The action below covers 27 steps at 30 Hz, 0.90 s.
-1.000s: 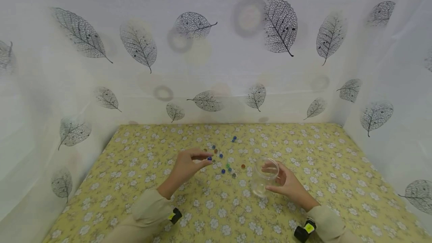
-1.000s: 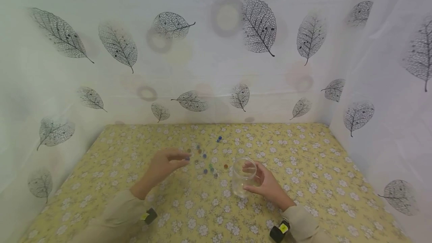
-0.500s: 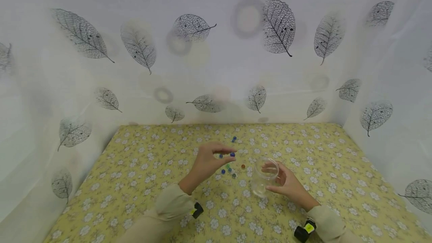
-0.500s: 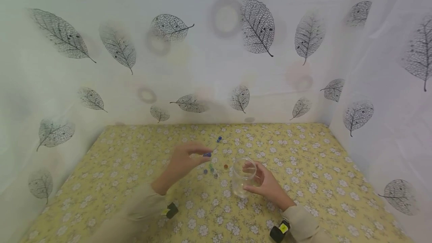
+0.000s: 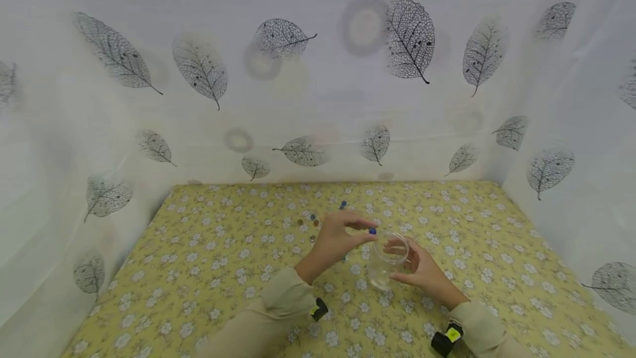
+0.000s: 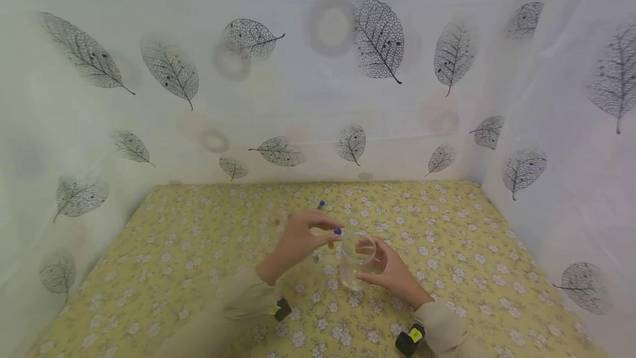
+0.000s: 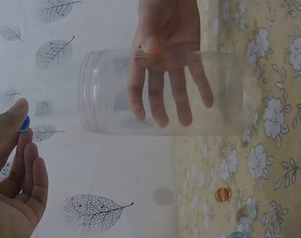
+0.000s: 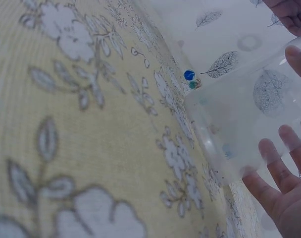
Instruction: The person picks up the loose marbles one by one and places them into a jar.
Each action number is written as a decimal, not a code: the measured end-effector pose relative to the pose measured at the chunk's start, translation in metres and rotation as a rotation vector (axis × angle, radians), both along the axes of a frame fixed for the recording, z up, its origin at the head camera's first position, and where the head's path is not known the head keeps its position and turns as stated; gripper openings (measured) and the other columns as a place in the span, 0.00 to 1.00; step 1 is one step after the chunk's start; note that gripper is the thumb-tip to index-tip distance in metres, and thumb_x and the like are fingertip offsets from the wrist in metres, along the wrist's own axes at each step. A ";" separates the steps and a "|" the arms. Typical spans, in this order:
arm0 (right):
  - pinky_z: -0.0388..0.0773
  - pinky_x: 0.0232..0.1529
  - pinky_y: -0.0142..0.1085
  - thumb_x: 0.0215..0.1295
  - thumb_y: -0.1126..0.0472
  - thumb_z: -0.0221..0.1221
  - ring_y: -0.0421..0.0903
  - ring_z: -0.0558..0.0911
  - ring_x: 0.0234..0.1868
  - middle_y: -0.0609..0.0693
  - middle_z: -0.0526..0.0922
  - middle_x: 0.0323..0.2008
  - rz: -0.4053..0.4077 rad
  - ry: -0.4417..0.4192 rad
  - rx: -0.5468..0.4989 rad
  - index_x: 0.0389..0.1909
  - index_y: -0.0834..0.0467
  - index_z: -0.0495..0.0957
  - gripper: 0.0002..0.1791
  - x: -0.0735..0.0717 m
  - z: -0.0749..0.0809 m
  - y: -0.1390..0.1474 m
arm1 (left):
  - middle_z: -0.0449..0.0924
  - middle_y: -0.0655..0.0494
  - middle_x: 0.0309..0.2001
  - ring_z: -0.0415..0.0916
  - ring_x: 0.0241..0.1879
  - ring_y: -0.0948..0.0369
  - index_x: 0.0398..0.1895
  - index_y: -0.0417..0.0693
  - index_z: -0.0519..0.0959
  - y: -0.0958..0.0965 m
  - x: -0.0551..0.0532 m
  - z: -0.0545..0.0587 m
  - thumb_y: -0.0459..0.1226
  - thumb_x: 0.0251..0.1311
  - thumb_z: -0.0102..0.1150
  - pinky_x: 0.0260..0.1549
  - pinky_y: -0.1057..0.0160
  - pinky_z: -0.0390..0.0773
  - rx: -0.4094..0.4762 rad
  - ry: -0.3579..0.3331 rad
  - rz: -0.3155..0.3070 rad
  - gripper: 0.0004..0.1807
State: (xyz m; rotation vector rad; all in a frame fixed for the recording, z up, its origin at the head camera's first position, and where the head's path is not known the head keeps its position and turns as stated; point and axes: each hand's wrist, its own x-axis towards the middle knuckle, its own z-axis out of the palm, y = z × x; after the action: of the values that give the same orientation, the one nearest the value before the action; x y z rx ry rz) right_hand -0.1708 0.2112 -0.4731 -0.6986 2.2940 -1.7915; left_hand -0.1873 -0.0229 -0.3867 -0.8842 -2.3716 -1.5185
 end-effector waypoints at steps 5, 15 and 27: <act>0.72 0.52 0.23 0.60 0.70 0.60 0.29 0.71 0.57 0.69 0.64 0.62 0.012 0.005 0.005 0.67 0.65 0.55 0.35 0.000 0.000 0.000 | 0.85 0.53 0.39 0.80 0.38 0.60 0.38 0.45 0.85 0.011 -0.003 -0.009 0.36 0.49 0.69 0.41 0.70 0.80 -0.010 -0.002 -0.001 0.11; 0.62 0.60 0.64 0.61 0.67 0.60 0.23 0.71 0.55 0.64 0.62 0.65 -0.030 -0.068 0.043 0.71 0.61 0.50 0.41 0.001 0.001 0.000 | 0.84 0.57 0.38 0.79 0.39 0.61 0.39 0.49 0.85 0.020 -0.001 -0.015 0.38 0.52 0.67 0.42 0.66 0.81 -0.036 -0.055 -0.019 0.11; 0.73 0.58 0.31 0.61 0.68 0.60 0.27 0.71 0.57 0.30 0.68 0.57 -0.007 -0.055 0.012 0.69 0.63 0.52 0.38 0.001 0.000 0.002 | 0.84 0.56 0.41 0.80 0.41 0.59 0.41 0.48 0.85 0.017 0.000 -0.014 0.38 0.52 0.67 0.44 0.66 0.81 -0.053 -0.047 -0.026 0.13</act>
State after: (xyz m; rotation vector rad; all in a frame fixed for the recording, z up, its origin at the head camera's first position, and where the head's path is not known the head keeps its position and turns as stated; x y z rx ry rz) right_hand -0.1699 0.2132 -0.4735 -0.6319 2.2725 -1.7760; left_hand -0.1874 -0.0062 -0.4006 -0.9036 -2.4536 -1.5079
